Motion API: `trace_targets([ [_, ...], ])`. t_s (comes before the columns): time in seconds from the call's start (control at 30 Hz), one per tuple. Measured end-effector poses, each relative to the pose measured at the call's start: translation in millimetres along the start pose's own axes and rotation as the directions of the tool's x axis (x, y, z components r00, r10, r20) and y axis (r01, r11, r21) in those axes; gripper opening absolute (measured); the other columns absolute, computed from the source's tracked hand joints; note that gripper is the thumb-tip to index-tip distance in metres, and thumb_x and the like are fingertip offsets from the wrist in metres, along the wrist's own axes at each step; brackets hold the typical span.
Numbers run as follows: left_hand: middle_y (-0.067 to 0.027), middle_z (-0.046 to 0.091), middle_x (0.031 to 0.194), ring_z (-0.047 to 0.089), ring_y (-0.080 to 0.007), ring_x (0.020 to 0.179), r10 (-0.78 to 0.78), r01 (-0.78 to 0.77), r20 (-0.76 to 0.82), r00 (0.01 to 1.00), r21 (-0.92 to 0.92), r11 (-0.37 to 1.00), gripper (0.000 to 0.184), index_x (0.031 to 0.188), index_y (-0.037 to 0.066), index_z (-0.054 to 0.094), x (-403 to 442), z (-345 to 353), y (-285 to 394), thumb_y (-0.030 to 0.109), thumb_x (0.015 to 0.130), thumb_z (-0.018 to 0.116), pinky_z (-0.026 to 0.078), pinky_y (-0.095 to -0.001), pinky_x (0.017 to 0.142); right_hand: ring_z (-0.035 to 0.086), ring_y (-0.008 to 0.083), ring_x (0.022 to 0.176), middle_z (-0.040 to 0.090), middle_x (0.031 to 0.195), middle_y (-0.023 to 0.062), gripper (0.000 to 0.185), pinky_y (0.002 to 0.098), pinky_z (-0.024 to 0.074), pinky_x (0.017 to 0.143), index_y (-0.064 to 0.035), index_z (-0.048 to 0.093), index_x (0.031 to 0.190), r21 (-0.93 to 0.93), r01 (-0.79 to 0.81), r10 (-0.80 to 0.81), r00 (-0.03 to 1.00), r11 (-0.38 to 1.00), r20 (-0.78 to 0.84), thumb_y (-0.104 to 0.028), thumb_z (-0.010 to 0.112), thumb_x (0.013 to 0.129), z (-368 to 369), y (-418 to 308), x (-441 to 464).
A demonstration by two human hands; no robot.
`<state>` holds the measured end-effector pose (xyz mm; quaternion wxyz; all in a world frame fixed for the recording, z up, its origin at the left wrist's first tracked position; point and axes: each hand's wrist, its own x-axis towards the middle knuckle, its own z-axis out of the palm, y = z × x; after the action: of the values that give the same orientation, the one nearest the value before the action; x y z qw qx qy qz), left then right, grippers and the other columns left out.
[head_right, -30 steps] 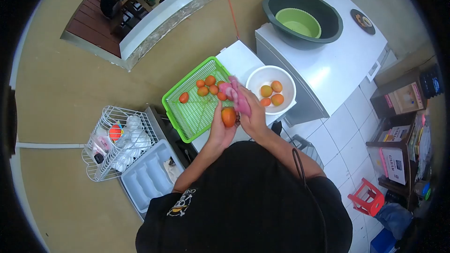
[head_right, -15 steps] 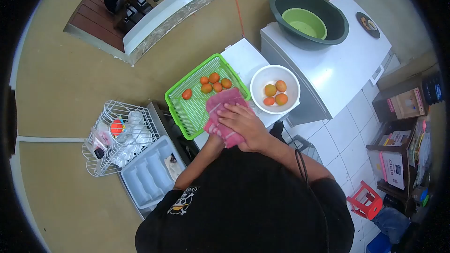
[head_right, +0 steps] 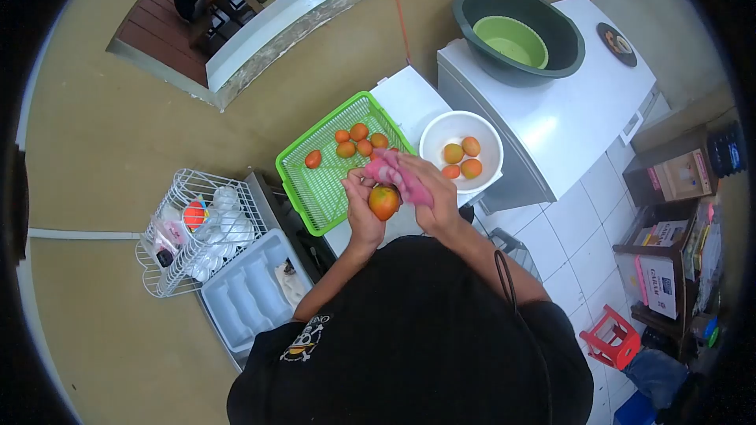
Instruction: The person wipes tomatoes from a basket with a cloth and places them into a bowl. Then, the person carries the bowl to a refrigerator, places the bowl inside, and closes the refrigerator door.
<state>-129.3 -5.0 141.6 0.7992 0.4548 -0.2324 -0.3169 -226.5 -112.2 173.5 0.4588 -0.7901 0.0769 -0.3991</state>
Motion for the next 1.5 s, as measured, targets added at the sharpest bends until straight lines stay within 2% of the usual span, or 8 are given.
trace_targets([
  [0.1,-0.0089,0.052,0.111,0.051,-0.0146,0.103,0.148,-0.137,0.018,0.989,0.511,0.849,0.053,0.115,0.008,0.044,-1.4,-7.9,-11.5,0.049,0.098,0.017,0.041,-0.0313,0.092,0.05,0.0372,0.119,0.052,0.124,0.023,0.045,0.0441,0.0366,0.101,0.0001,0.055,0.119,0.076,0.27,-0.279,0.947,0.96,0.159,-0.02,0.051,0.078,1.3,-11.5,-14.8],
  [0.3,-0.012,0.058,0.092,0.062,-0.0215,0.079,-0.151,0.176,0.111,0.982,-0.268,0.947,0.053,0.113,0.01,0.042,8.6,-8.4,-4.3,0.055,0.095,0.021,0.051,-0.0352,0.068,0.054,0.0253,0.113,0.053,0.123,0.0237,0.04,0.0372,0.0439,0.092,0.0048,0.048,0.125,0.218,-0.298,0.285,0.955,0.929,0.086,-0.019,0.04,0.094,3.9,4.1,4.5],
  [0.5,-0.005,0.059,0.098,0.058,-0.0137,0.084,-0.293,0.215,-0.282,0.914,-0.277,0.937,0.052,0.118,0.006,0.045,-1.7,30.2,5.6,0.049,0.098,0.025,0.049,-0.0289,0.072,0.043,0.0353,0.125,0.05,0.129,0.0184,0.047,0.04,0.0334,0.103,-0.0006,0.048,0.126,-0.199,0.233,-0.155,0.927,0.952,0.343,-0.013,0.049,0.08,5.8,-8.2,2.2],
  [0.6,-0.0088,0.054,0.092,0.052,-0.0164,0.07,-0.405,0.364,-0.053,0.913,-0.339,0.867,0.053,0.1,0.008,0.046,10.4,7.4,-7.0,0.057,0.095,0.024,0.044,-0.0312,0.061,0.048,0.0239,0.12,0.051,0.129,0.0139,0.034,0.0333,0.0378,0.099,0.0007,0.048,0.124,0.356,-0.58,0.517,0.815,0.733,0.262,-0.011,0.041,0.094,8.4,-0.5,15.1],
  [0.7,-0.0105,0.053,0.089,0.051,-0.0181,0.067,-0.386,0.345,-0.049,0.921,-0.353,0.87,0.055,0.09,0.009,0.043,8.2,13.8,-5.0,0.061,0.093,0.024,0.042,-0.0316,0.057,0.052,0.0202,0.112,0.05,0.128,0.0153,0.041,0.0314,0.0412,0.094,0.0085,0.045,0.125,0.647,-0.227,0.39,0.914,0.727,-0.117,-0.02,0.038,0.096,15.8,-2.5,19.4],
  [0.87,-0.0038,0.053,0.094,0.055,-0.0145,0.079,-0.322,0.306,-0.057,0.945,-0.194,0.932,0.047,0.112,0.01,0.048,5.9,17.0,-9.4,0.051,0.096,0.031,0.047,-0.0298,0.072,0.049,0.0317,0.119,0.05,0.125,0.0229,0.042,0.0437,0.034,0.102,0.0021,0.05,0.122,-0.188,0.192,-0.144,0.96,0.963,0.24,-0.018,0.038,0.088,2.0,6.6,-7.5],
  [1.0,-0.0053,0.054,0.089,0.055,-0.0143,0.077,-0.377,0.377,0.028,0.926,-0.155,0.913,0.028,0.099,0.008,0.047,18.6,5.0,-28.2,0.036,0.098,0.04,0.047,-0.0323,0.065,0.055,0.0074,0.061,0.062,0.084,0.0056,0.025,0.0193,0.0442,0.054,0.0009,0.056,0.111,0.354,-0.73,0.802,0.588,0.584,-0.109,-0.007,0.044,0.091,-18.3,31.4,4.4],
  [1.5,-0.0175,0.047,0.11,0.052,-0.034,0.103,-0.423,-0.396,0.383,0.822,0.916,0.061,0.049,0.115,0.005,0.047,98.8,55.4,-149.6,0.02,0.075,0.071,0.047,-0.0413,0.086,0.049,0.0326,0.117,0.052,0.125,0.017,0.038,0.0483,0.039,0.101,0.0006,0.039,0.128,0.944,0.077,0.888,0.323,0.32,-0.327,-0.015,0.035,0.094,-149.0,75.8,-99.4],
])
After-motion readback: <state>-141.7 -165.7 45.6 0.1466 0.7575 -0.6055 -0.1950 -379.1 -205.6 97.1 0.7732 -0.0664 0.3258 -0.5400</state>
